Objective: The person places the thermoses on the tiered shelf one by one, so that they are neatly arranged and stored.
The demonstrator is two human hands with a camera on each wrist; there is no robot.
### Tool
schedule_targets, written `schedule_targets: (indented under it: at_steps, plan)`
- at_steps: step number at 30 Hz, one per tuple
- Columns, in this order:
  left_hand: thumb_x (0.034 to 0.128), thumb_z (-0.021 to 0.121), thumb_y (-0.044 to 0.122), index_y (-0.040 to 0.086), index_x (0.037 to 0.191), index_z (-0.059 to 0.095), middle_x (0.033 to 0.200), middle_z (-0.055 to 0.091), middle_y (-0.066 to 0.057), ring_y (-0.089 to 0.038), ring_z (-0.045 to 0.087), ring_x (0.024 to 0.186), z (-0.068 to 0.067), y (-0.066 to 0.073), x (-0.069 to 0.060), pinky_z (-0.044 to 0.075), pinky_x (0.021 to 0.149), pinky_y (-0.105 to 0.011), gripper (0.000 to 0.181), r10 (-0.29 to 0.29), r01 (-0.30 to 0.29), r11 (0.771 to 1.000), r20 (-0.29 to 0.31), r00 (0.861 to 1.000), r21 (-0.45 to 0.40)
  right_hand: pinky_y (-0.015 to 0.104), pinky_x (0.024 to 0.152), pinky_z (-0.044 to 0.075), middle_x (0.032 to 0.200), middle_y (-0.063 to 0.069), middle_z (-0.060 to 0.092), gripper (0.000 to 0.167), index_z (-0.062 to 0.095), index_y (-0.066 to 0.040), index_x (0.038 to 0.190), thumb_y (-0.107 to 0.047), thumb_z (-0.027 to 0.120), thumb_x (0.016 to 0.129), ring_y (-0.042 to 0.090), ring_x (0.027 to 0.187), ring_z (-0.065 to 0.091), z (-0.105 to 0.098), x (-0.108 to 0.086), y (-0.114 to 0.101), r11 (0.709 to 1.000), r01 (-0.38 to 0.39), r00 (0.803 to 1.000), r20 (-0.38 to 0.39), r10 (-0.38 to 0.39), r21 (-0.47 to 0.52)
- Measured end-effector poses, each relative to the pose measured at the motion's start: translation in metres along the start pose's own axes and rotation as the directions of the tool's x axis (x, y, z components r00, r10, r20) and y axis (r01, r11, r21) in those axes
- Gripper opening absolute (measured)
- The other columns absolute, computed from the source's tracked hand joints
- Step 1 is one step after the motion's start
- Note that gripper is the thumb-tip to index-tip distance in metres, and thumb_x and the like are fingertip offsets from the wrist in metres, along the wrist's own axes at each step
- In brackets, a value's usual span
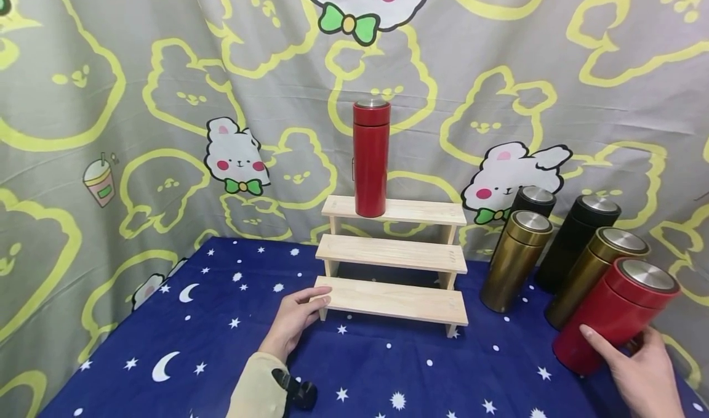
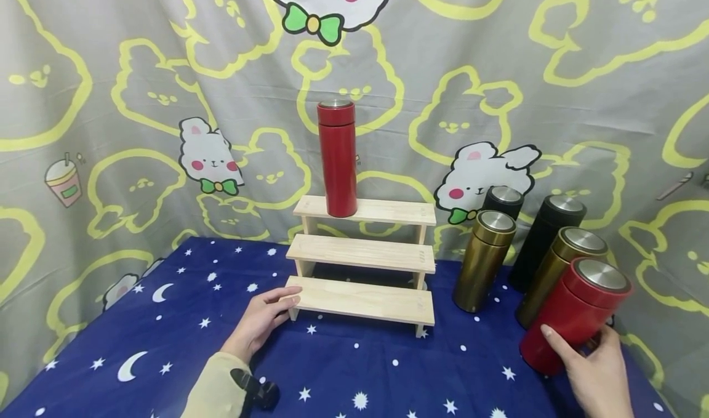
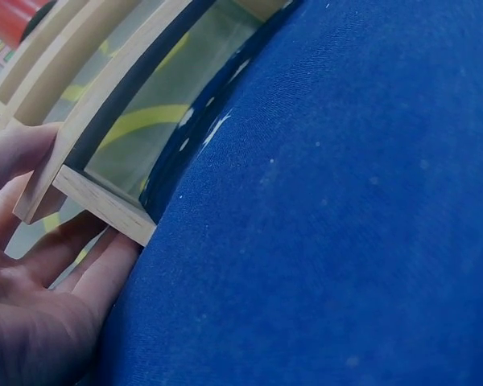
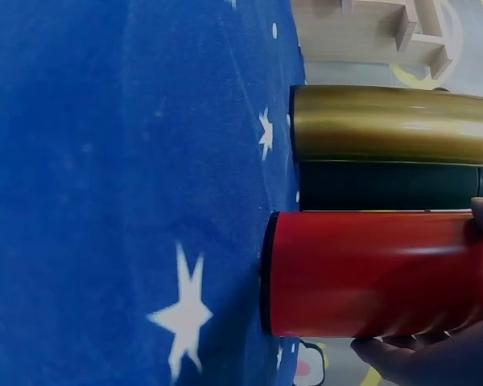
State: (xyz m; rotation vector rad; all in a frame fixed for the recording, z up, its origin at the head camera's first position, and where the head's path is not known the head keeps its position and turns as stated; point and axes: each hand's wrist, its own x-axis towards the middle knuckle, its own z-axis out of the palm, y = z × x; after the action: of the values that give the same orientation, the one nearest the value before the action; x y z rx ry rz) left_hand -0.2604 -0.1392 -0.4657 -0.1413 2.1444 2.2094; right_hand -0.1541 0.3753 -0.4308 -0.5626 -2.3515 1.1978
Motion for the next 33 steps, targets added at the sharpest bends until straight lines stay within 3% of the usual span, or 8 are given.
schedule_targets:
  at_steps: [3,5,9,12,23,26,29,33]
  plan:
    - [0.0854,0.078,0.013,-0.001,0.114,0.072,0.136,0.052,-0.023,-0.025,0.062,0.109,-0.003,0.001,-0.002,0.049,0.094,-0.042,0.033,0.000,0.000,1.000,-0.014,1.000,0.007,0.011,0.054,0.038,0.102,0.011,0.062,0.072,0.041,0.008,0.133,-0.032,0.077,0.086,-0.015,0.069,0.041,0.004,-0.002,-0.004,0.996,-0.085,0.996,0.016,0.086,-0.031]
    - [0.0857,0.077,0.012,-0.002,0.114,0.072,0.136,0.053,-0.023,-0.025,0.062,0.108,-0.005,0.001,-0.004,0.049,0.094,-0.042,0.032,0.000,0.001,1.000,-0.028,1.000,0.019,0.015,0.058,0.039,0.120,0.030,0.055,0.080,0.037,0.008,0.139,-0.036,0.077,0.086,-0.001,0.077,0.052,0.006,-0.004,-0.007,0.987,-0.153,0.987,0.035,0.155,-0.048]
    - [0.0856,0.077,0.012,-0.001,0.114,0.072,0.135,0.054,-0.023,-0.025,0.062,0.108,-0.008,0.002,-0.005,0.049,0.094,-0.042,0.032,0.000,0.001,0.999,-0.028,1.000,0.033,0.043,0.083,0.048,0.136,0.036,0.041,0.092,0.024,0.010,0.148,-0.041,0.073,0.088,0.042,0.115,0.049,0.008,-0.009,-0.011,0.968,-0.243,0.966,0.079,0.248,-0.062]
    - [0.0855,0.078,0.014,-0.001,0.114,0.072,0.135,0.054,-0.022,-0.025,0.062,0.109,-0.007,0.003,-0.003,0.049,0.094,-0.042,0.033,0.004,-0.004,1.000,-0.010,1.000,0.027,0.062,0.091,0.041,0.138,0.038,0.038,0.096,0.019,0.010,0.150,-0.043,0.072,0.089,0.051,0.123,0.039,0.005,-0.010,-0.013,0.962,-0.265,0.960,0.078,0.269,-0.062]
    - [0.0852,0.078,0.013,-0.001,0.114,0.072,0.137,0.052,-0.024,-0.027,0.061,0.111,0.001,0.002,0.000,0.049,0.094,-0.043,0.033,-0.004,0.004,1.000,-0.005,1.000,0.009,0.063,0.091,0.041,0.142,0.032,0.039,0.099,0.020,0.000,0.154,-0.049,0.072,0.086,0.046,0.121,0.040,-0.001,-0.009,-0.035,0.967,-0.254,0.963,0.081,0.256,-0.034]
    - [0.0852,0.078,0.013,-0.001,0.114,0.072,0.137,0.051,-0.024,-0.027,0.061,0.111,0.002,0.002,0.001,0.049,0.094,-0.042,0.033,0.001,-0.001,1.000,-0.001,1.000,0.006,0.043,0.079,0.050,0.141,0.031,0.041,0.097,0.022,-0.002,0.154,-0.049,0.072,0.086,0.036,0.111,0.048,-0.001,-0.010,-0.046,0.980,-0.196,0.976,0.094,0.198,-0.026]
    - [0.0853,0.078,0.014,-0.001,0.114,0.071,0.137,0.051,-0.024,-0.027,0.061,0.110,0.003,0.002,0.001,0.049,0.094,-0.042,0.033,0.005,-0.005,1.000,0.003,1.000,0.003,0.021,0.062,0.047,0.135,0.028,0.047,0.092,0.029,-0.002,0.151,-0.048,0.074,0.085,0.011,0.093,0.051,-0.001,-0.012,-0.055,0.994,-0.105,0.989,0.102,0.107,-0.025]
    - [0.0855,0.078,0.014,-0.001,0.115,0.071,0.138,0.051,-0.025,-0.027,0.061,0.111,0.002,0.001,-0.001,0.049,0.095,-0.043,0.034,-0.004,0.004,1.000,-0.010,1.000,0.012,0.014,0.059,0.045,0.121,0.014,0.057,0.082,0.038,-0.002,0.144,-0.043,0.077,0.085,-0.008,0.083,0.048,0.004,-0.015,-0.066,1.000,0.009,0.990,0.140,-0.010,0.010]
